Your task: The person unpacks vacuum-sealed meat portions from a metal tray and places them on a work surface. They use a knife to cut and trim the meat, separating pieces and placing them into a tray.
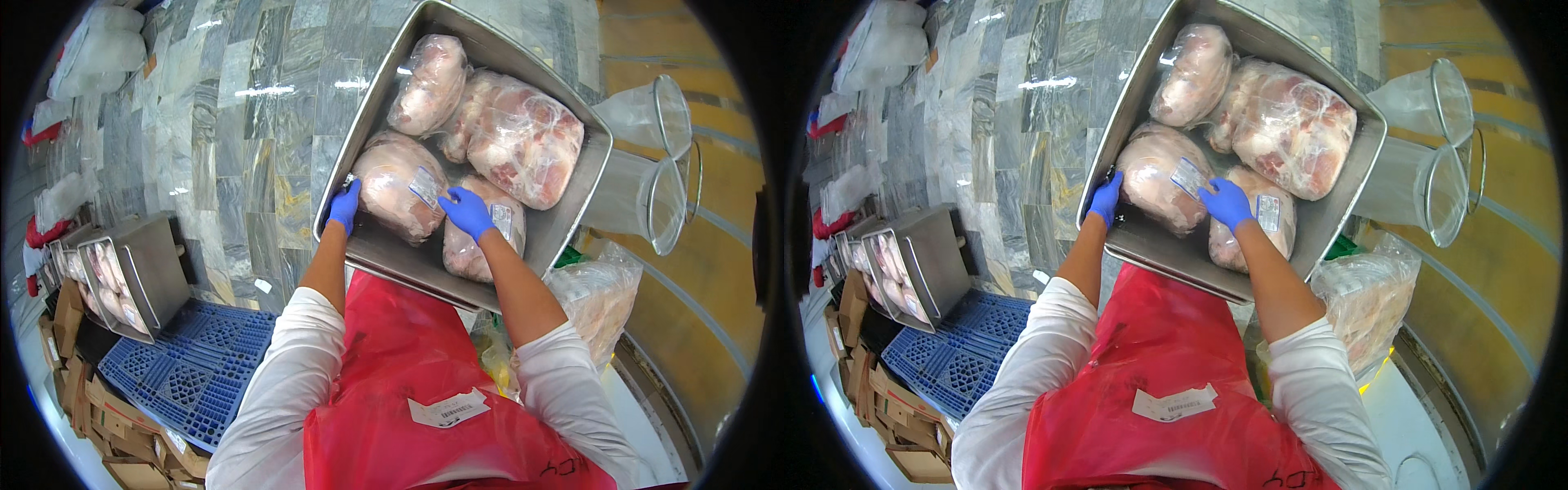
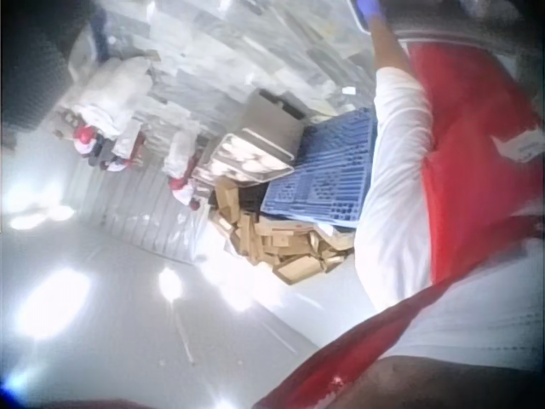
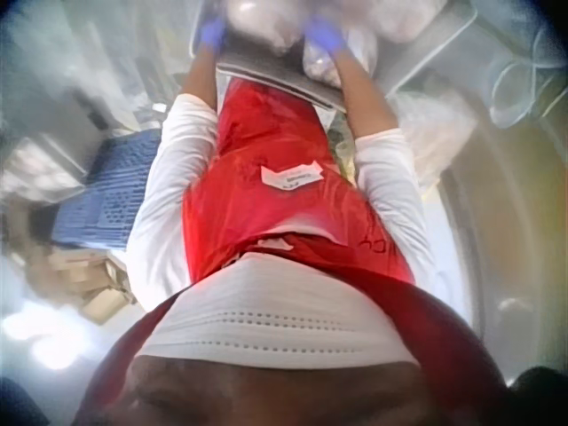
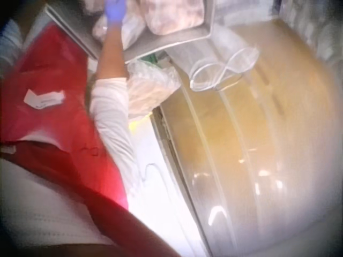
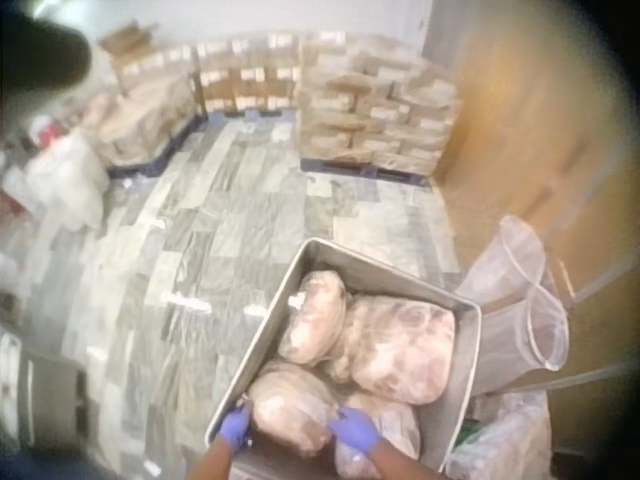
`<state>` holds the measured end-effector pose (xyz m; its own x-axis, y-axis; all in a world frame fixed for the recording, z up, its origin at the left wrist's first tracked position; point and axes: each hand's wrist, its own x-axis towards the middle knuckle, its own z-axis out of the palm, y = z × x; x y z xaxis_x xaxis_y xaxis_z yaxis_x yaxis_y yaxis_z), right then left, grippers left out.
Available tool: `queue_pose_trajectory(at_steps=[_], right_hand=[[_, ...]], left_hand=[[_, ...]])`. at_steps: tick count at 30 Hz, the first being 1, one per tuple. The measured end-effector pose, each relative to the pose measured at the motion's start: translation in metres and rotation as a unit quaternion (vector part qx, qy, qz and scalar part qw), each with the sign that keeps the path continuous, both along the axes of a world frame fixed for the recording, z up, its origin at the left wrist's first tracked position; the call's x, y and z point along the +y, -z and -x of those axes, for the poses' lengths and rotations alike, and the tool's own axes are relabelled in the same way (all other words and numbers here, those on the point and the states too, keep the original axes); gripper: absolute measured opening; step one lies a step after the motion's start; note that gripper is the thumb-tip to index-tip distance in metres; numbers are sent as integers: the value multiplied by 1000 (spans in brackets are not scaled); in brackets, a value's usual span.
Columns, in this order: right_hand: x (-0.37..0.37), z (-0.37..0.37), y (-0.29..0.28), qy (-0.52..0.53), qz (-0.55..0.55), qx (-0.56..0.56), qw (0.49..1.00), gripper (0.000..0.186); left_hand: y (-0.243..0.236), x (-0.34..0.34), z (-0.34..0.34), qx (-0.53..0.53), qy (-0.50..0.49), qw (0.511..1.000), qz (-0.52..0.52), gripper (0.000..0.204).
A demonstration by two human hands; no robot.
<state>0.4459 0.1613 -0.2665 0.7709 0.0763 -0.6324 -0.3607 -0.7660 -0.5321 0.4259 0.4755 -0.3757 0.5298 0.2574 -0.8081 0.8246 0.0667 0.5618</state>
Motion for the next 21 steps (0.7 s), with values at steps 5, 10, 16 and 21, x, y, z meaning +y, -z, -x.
queue_pose_trajectory(at_steps=[5,10,16,21], right_hand=[[26,-47,18,-42,-34,-10,998,74],[47,-89,19,33,-61,-4,998,81],[32,-98,2,47,-16,8,999,91],[-17,-73,25,119,-36,83,989,95]], left_hand=[[-32,-46,-6,-94,-45,993,-59,58],[-75,-85,-10,-108,147,973,-139,63],[-162,-108,6,-171,-2,982,77,33],[-84,-61,29,-101,-50,991,-76,39]])
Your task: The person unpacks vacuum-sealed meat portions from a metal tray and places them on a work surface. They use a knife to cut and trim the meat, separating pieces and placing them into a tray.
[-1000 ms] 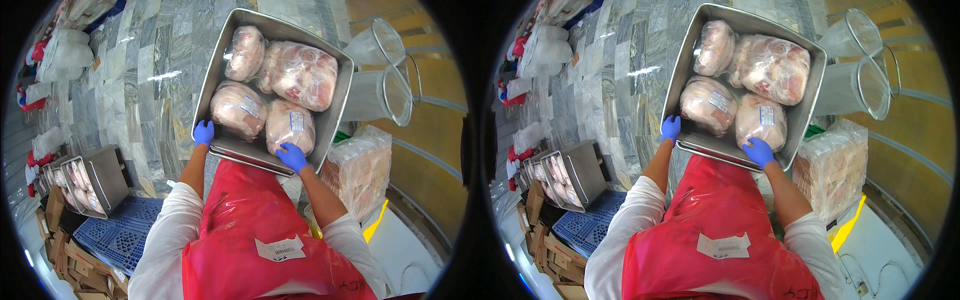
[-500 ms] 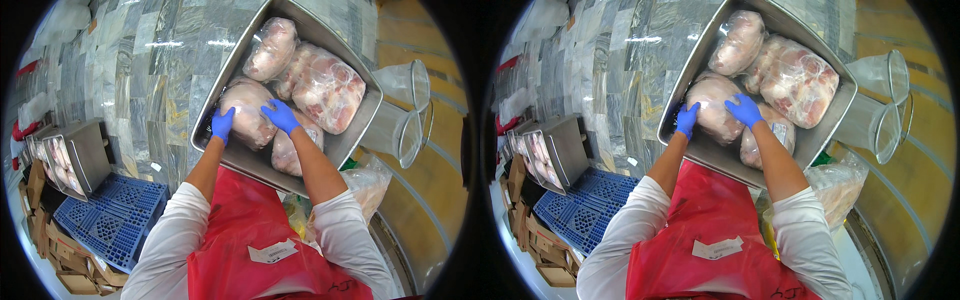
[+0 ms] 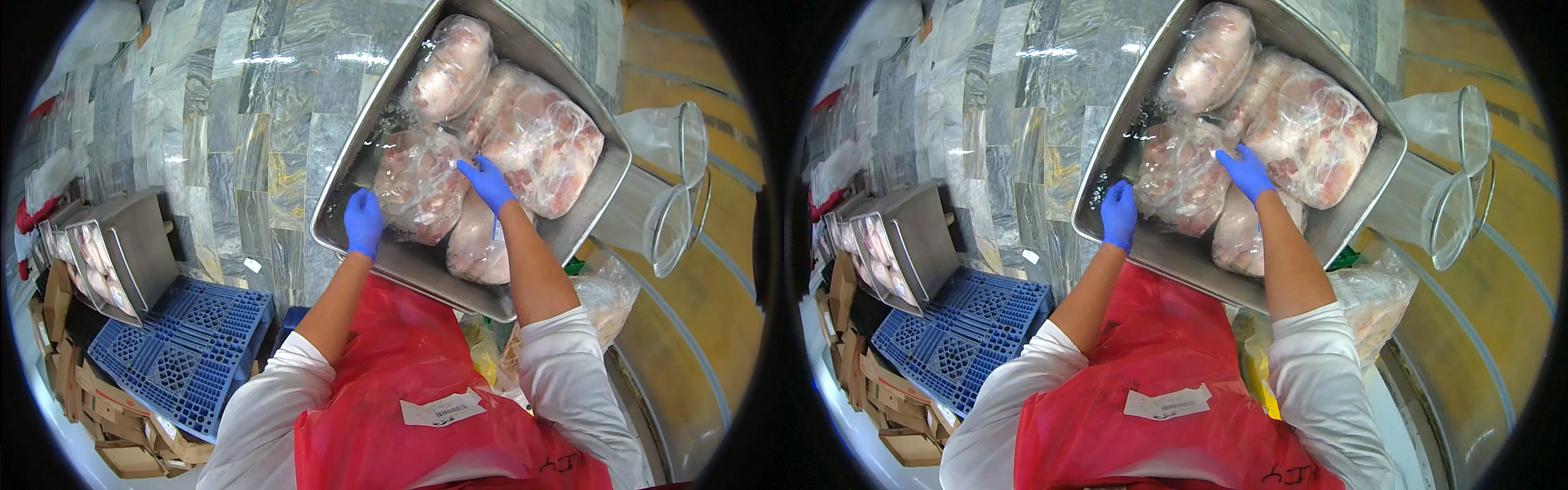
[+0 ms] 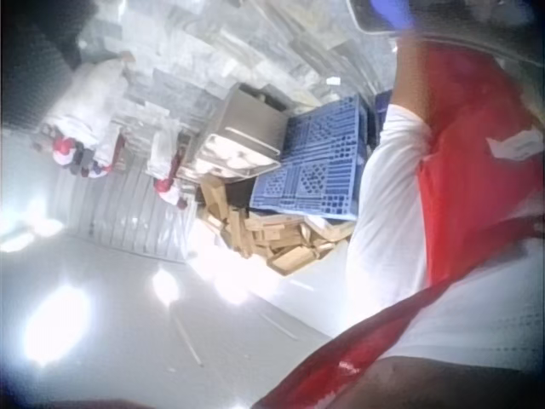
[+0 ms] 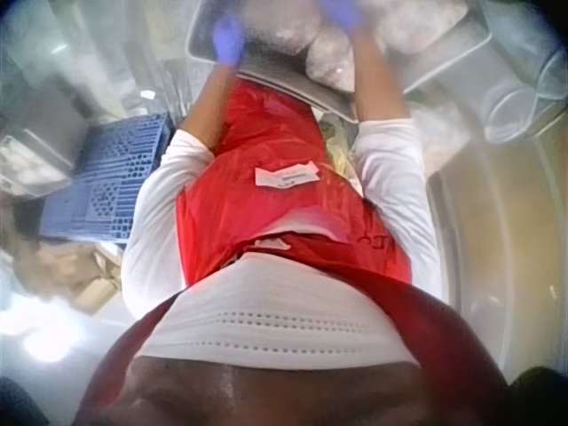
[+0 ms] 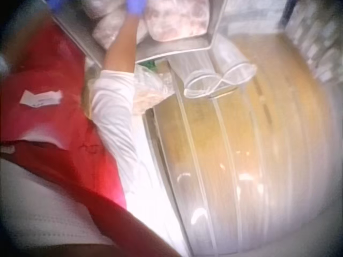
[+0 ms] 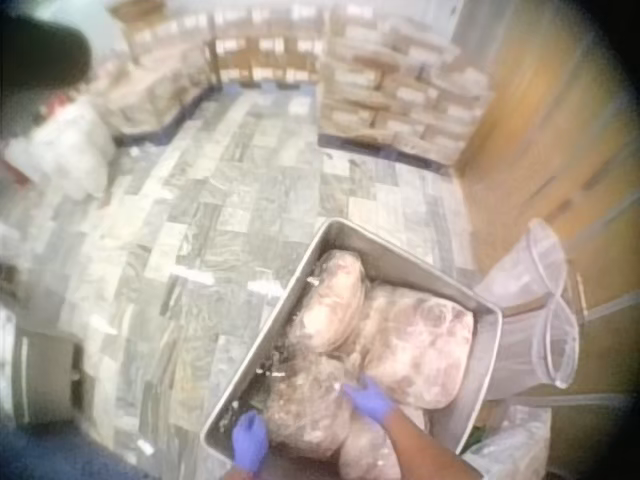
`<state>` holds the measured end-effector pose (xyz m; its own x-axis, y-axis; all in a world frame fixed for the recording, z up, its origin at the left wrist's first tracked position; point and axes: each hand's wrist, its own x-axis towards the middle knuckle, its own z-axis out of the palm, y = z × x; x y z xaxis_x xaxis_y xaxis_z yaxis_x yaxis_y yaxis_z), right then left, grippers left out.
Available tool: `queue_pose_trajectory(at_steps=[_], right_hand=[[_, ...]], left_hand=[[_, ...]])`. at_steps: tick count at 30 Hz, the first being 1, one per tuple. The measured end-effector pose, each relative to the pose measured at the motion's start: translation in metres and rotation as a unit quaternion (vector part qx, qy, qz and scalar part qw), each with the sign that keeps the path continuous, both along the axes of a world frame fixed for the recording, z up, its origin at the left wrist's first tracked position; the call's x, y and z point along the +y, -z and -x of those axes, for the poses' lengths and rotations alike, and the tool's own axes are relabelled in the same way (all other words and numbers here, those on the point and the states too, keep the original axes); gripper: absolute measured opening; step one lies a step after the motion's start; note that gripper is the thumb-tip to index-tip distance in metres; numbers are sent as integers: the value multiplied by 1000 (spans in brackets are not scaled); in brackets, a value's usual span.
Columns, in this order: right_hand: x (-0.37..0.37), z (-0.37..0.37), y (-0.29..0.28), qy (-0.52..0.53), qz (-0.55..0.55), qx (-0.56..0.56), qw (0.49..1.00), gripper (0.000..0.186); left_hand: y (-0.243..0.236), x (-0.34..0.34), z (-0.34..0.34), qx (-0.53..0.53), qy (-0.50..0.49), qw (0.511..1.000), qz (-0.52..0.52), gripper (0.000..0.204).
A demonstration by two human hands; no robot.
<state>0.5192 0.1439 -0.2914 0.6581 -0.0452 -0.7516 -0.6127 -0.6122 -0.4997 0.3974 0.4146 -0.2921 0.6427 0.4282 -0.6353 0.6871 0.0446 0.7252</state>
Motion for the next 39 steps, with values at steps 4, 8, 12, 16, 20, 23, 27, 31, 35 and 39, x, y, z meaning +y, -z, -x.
queue_pose_trajectory(at_steps=[4,8,12,16,20,23,27,31,35,39], right_hand=[[-7,14,10,27,-9,-2,1000,94],[7,30,11,30,-31,-28,999,86],[22,64,38,118,38,-69,990,61],[3,65,65,160,85,-71,981,38],[-14,48,48,179,97,-170,964,31],[-23,34,18,13,140,-371,918,26],[-7,37,2,59,-69,-320,943,20],[-8,37,2,254,-132,-160,945,20],[-21,27,6,324,-8,-175,930,41],[-24,41,21,232,109,-166,952,83]], left_hand=[[30,11,-14,35,36,997,59,47],[73,-14,-7,84,182,952,-232,89],[39,-10,-44,221,167,924,-262,102],[71,-1,-26,132,-78,988,-22,75],[109,21,-3,198,-224,857,420,69],[137,28,7,193,-221,864,410,69],[118,17,-6,168,-170,891,385,67],[107,20,-5,156,-186,902,358,69],[88,22,-9,131,-213,897,364,74],[100,44,12,178,-212,878,390,71]])
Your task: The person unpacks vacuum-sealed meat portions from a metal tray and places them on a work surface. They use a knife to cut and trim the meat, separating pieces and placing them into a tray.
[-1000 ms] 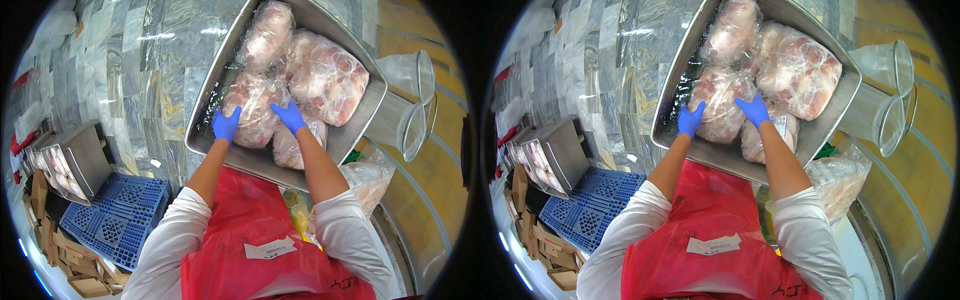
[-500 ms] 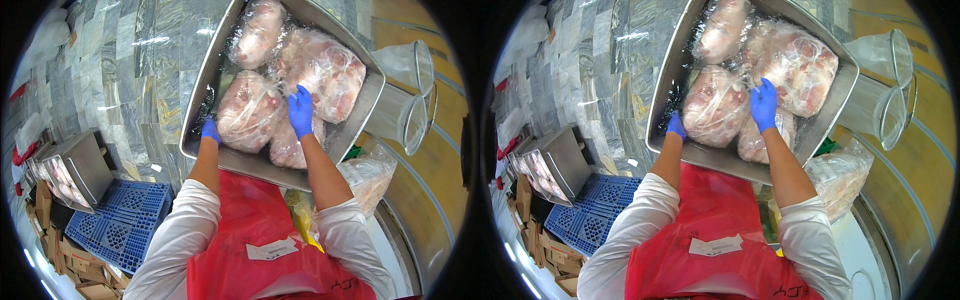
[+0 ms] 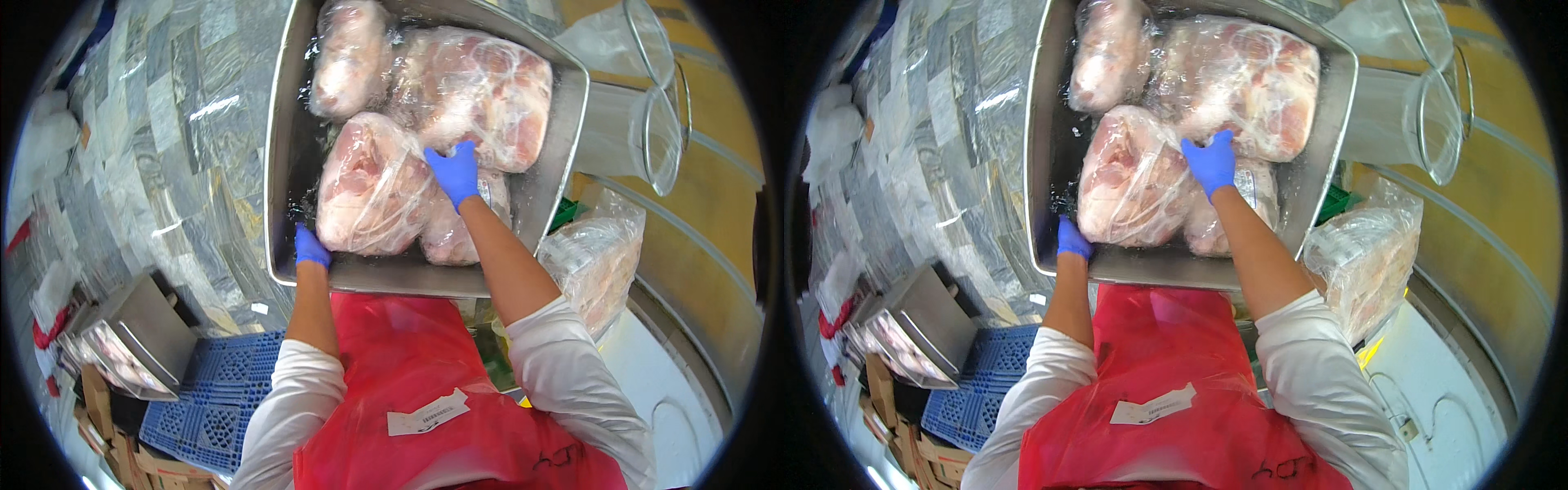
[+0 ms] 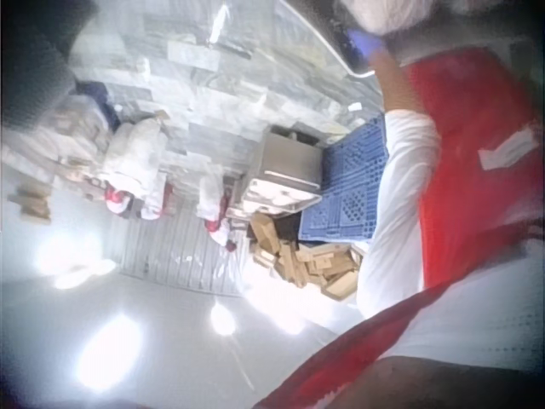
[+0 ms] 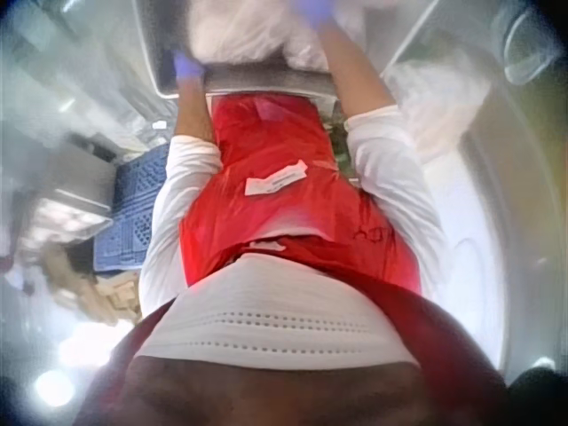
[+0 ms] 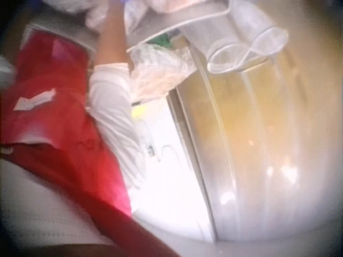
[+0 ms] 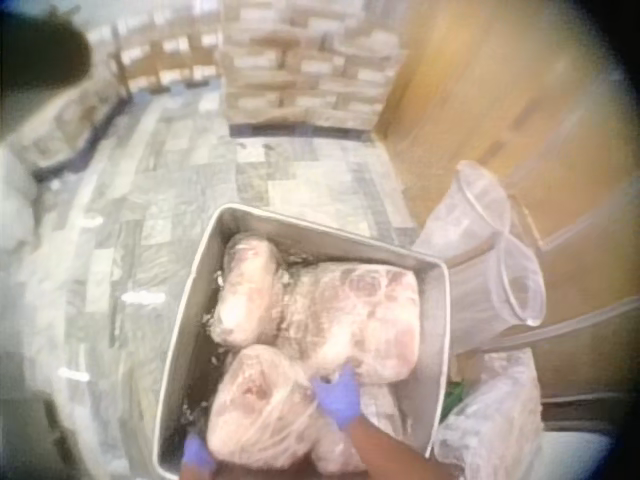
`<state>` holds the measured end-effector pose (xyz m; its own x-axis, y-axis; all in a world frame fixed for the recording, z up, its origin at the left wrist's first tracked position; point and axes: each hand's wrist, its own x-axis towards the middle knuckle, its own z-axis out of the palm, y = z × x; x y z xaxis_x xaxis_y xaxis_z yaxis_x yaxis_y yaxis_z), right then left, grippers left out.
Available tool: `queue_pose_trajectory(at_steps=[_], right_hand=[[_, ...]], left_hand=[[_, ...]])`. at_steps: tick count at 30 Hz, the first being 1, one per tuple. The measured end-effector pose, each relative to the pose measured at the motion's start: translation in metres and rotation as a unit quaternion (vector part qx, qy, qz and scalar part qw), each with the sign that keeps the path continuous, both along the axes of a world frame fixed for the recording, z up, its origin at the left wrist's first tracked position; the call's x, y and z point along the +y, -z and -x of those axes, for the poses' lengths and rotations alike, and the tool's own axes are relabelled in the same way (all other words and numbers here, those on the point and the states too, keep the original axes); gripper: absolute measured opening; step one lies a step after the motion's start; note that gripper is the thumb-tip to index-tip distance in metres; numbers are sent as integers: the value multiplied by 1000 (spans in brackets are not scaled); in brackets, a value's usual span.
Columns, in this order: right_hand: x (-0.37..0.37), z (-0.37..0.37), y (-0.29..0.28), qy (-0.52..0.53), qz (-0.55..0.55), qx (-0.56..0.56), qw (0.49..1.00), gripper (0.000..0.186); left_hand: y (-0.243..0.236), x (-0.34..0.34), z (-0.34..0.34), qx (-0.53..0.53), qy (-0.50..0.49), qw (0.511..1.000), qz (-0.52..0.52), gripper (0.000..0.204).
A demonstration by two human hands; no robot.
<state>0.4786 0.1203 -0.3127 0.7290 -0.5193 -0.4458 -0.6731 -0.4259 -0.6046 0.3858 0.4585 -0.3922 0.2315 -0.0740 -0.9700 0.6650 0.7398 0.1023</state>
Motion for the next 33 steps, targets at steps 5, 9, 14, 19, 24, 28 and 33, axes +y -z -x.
queue_pose_trajectory(at_steps=[5,9,14,19,24,28,33], right_hand=[[-16,-5,11,-130,-35,180,974,65],[-31,11,18,-254,-34,202,945,56],[-26,41,6,-317,46,159,934,41],[-30,118,-121,-271,64,11,960,21],[-63,178,-240,-190,55,-4,980,20],[-96,255,-284,-87,68,-109,988,20],[-164,350,-345,123,-19,-87,988,21]], left_hand=[[10,-9,3,-88,32,995,29,61],[-34,-26,-21,-50,-1,996,79,58],[-17,-2,-33,-95,38,985,136,55],[-69,-39,-48,-115,111,971,176,51],[-123,-93,-64,-179,237,928,223,49],[-205,-170,-59,-157,328,906,218,55],[-283,-279,-9,-245,439,852,145,61]])
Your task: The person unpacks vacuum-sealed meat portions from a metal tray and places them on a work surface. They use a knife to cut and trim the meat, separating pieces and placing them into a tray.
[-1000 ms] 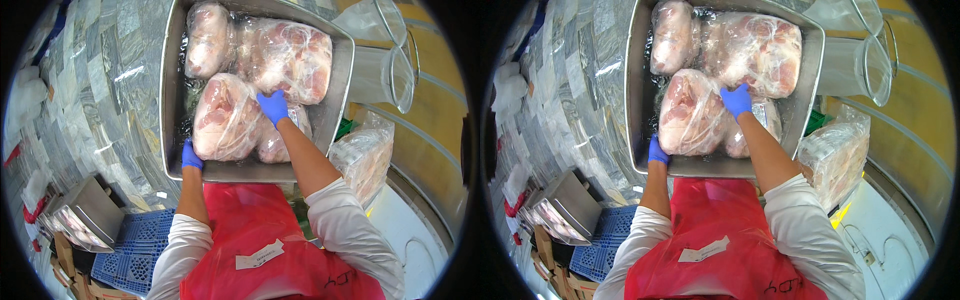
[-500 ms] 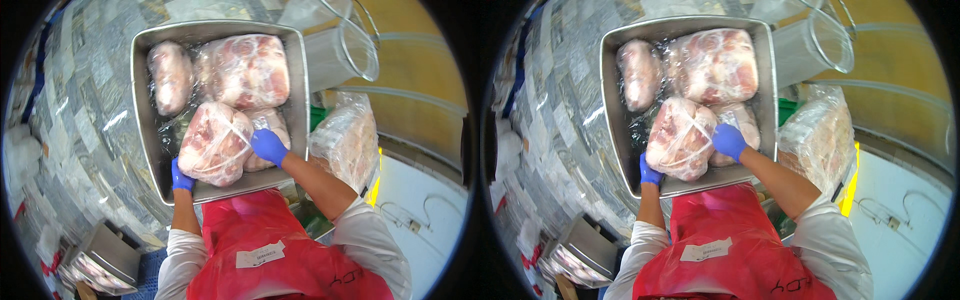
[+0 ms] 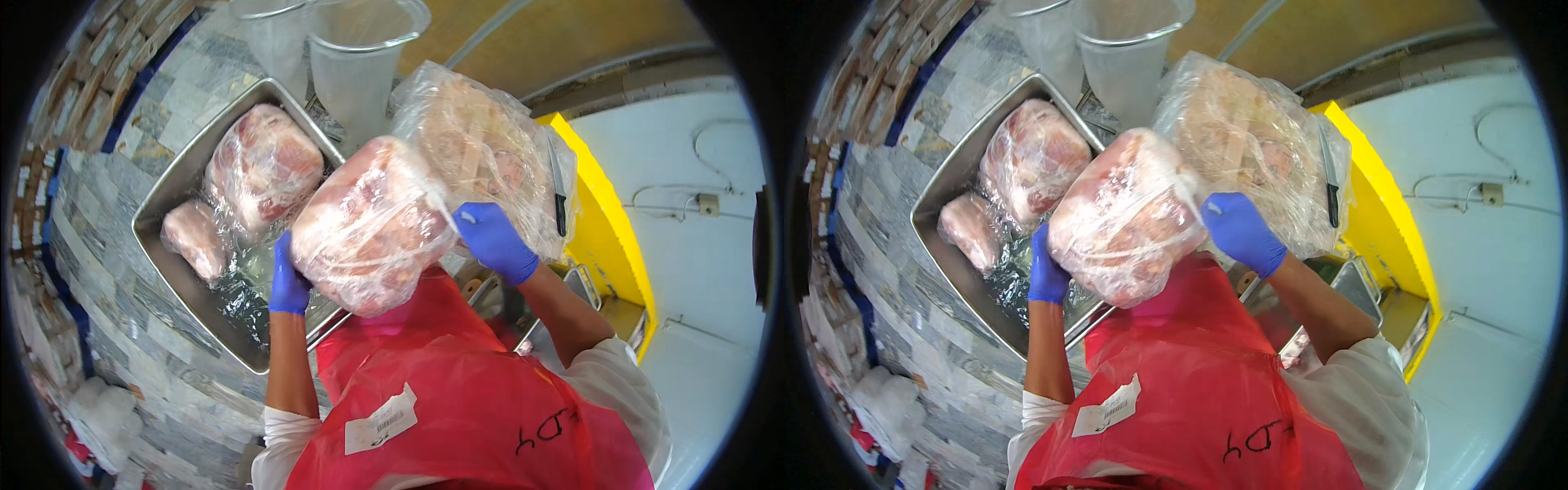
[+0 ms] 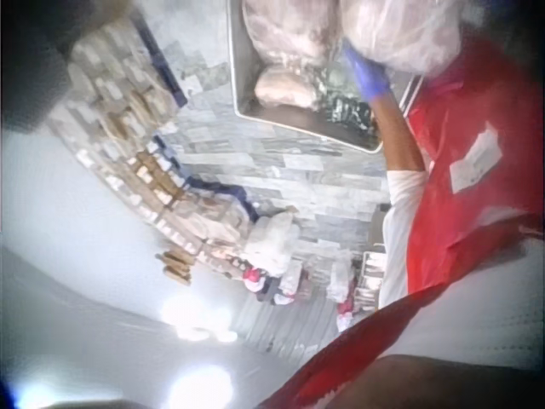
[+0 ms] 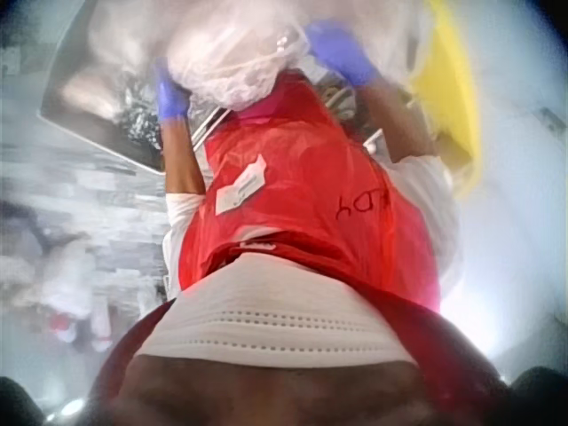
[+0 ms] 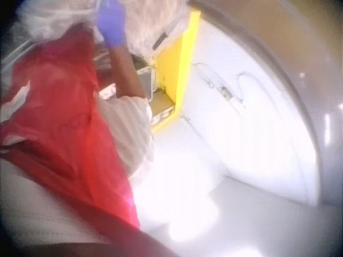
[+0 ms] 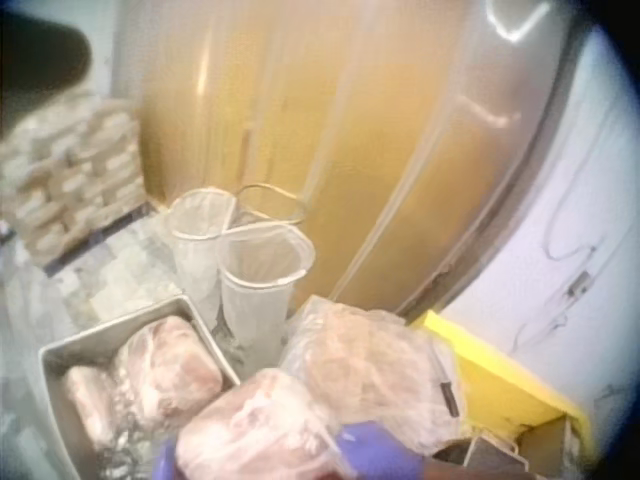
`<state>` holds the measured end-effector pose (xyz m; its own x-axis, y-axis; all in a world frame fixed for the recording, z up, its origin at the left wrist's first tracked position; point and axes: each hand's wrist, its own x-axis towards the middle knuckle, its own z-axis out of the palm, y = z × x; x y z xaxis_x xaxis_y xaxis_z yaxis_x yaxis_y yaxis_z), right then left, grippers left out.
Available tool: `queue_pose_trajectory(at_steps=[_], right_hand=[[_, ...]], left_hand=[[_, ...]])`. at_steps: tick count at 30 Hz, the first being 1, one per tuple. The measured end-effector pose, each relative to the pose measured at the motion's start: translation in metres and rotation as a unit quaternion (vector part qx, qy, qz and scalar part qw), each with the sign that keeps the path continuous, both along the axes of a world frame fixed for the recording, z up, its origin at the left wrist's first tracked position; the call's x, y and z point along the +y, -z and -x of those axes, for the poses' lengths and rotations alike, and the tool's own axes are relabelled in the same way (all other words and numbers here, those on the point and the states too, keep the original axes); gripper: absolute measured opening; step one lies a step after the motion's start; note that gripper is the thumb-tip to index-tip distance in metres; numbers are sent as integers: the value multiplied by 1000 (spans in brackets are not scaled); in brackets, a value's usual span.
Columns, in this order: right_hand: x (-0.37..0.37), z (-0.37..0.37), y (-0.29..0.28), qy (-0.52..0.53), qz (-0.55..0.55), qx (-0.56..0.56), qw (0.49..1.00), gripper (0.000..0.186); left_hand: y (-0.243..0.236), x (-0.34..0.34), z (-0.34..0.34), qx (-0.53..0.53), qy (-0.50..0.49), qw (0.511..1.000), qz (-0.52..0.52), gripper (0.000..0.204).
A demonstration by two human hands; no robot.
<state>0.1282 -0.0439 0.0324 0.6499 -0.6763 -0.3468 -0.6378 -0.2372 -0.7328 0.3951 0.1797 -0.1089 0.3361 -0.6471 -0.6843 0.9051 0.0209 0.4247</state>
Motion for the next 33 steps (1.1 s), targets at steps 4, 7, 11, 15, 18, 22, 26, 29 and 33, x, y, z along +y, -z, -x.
queue_pose_trajectory(at_steps=[4,7,11,15,18,22,26,29,33], right_hand=[[-36,81,-9,84,14,-40,996,20],[-66,136,31,165,3,-42,985,21],[-111,168,58,221,-49,-106,968,24],[-142,192,52,202,-108,-186,955,24],[-148,209,41,189,-195,-183,945,24],[-144,237,21,230,-367,-176,884,28],[-139,261,25,287,-344,-150,881,29],[-158,288,53,240,-214,-108,941,27],[-193,269,56,244,-172,-148,943,23]], left_hand=[[-73,-97,43,-149,88,983,-66,65],[-86,-176,71,-321,191,920,-117,71],[-76,-253,127,-635,220,711,-207,100],[-125,-294,193,-826,352,377,-228,81],[-126,-309,188,-824,373,389,-174,82],[-141,-310,195,-808,426,371,-168,88],[-149,-285,218,-873,417,251,-38,83],[-141,-274,226,-869,412,273,26,57],[-128,-272,239,-876,388,282,39,37]])
